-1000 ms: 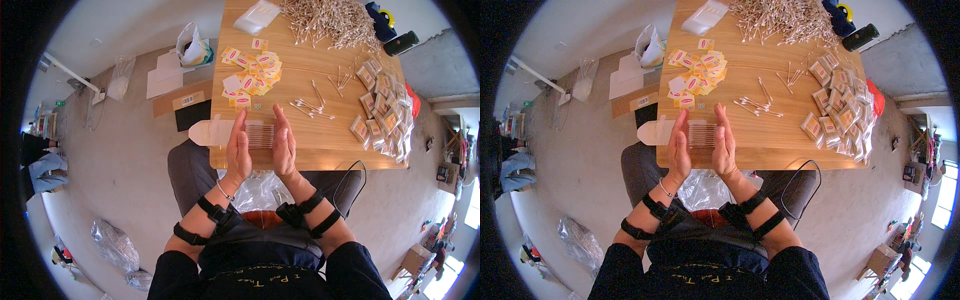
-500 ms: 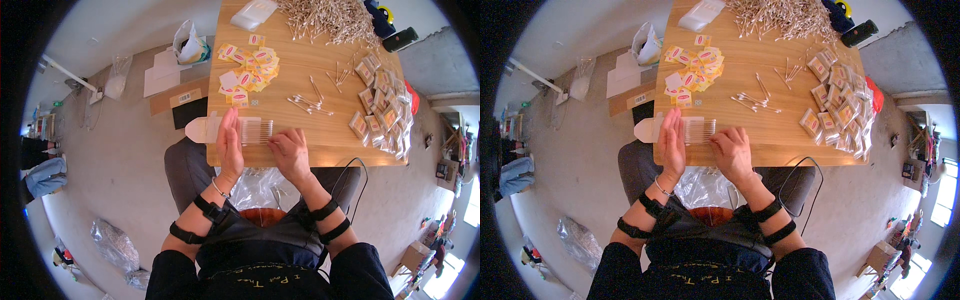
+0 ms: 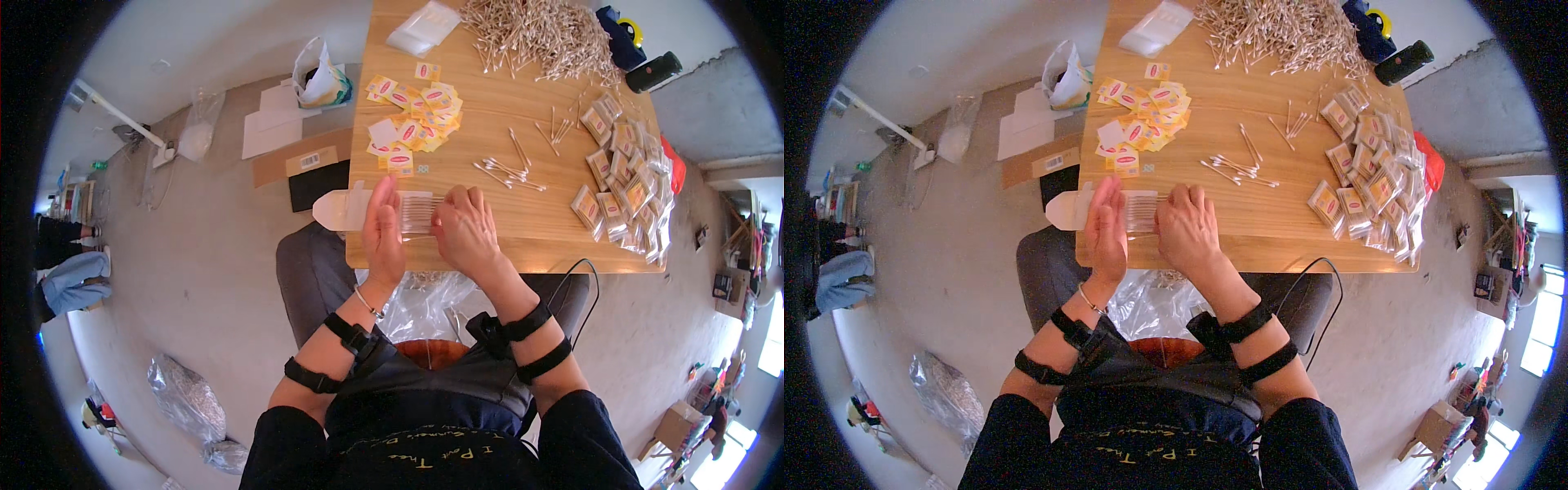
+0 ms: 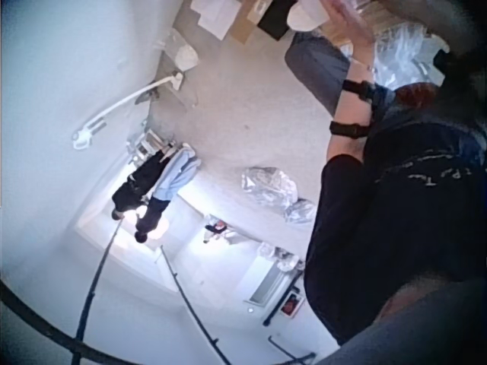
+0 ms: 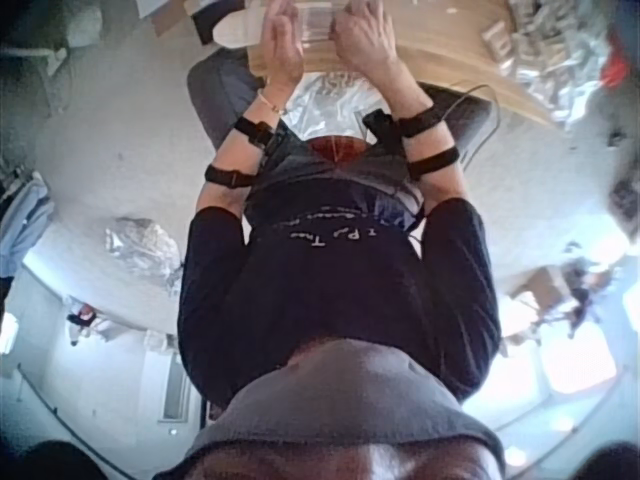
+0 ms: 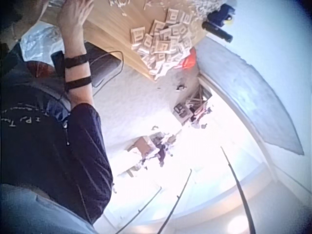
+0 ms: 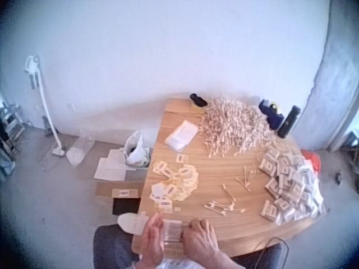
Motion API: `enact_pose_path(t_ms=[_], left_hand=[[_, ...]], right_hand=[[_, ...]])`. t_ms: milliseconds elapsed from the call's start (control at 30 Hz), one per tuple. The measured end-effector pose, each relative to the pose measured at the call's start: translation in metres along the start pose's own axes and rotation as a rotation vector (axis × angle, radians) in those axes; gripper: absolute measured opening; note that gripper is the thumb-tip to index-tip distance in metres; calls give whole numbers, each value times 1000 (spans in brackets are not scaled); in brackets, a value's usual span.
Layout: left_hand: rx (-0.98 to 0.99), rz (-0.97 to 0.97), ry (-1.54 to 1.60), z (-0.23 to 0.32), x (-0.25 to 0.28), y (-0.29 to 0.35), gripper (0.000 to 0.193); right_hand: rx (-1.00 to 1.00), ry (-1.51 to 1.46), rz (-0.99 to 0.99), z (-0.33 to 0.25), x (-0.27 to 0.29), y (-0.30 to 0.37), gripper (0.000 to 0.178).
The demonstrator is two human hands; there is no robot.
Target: Packaging cotton swabs into small plastic bags and sealing them with yellow labels.
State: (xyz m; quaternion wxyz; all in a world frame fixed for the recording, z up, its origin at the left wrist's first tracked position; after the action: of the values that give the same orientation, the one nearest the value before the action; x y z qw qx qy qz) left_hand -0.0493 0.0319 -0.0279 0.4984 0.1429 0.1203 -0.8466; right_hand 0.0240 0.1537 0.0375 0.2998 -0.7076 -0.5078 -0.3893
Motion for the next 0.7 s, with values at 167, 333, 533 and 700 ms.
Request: enact_pose_path(t_ms=[167, 333, 533, 700], left_hand=[[0, 21, 64, -7, 8, -1, 56], [147, 76, 291, 5, -7, -3, 53], [-40, -38, -360, 41, -23, 4, 46], [-26, -294, -620, 79, -53, 29, 40]], right_hand=[[51, 23, -6, -5, -3, -3, 12], [88, -171, 140, 13, 18, 2, 18], [-374, -1310, 263, 34, 19, 23, 10], [-366, -1930, 200, 7, 30, 41, 8]])
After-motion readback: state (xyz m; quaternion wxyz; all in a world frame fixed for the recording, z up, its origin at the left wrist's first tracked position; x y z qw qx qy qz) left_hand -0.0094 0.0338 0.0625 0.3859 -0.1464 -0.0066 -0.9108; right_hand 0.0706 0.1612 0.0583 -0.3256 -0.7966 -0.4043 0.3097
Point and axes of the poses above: each hand's wrist, its own y-axis away from the middle knuckle, its own x-axis out of the back of the hand, z = x × y, the point moved 5 cm from there along -y, towards the middle knuckle, and after that the axes turned 4 degrees about -y, right-handed, at the moved point
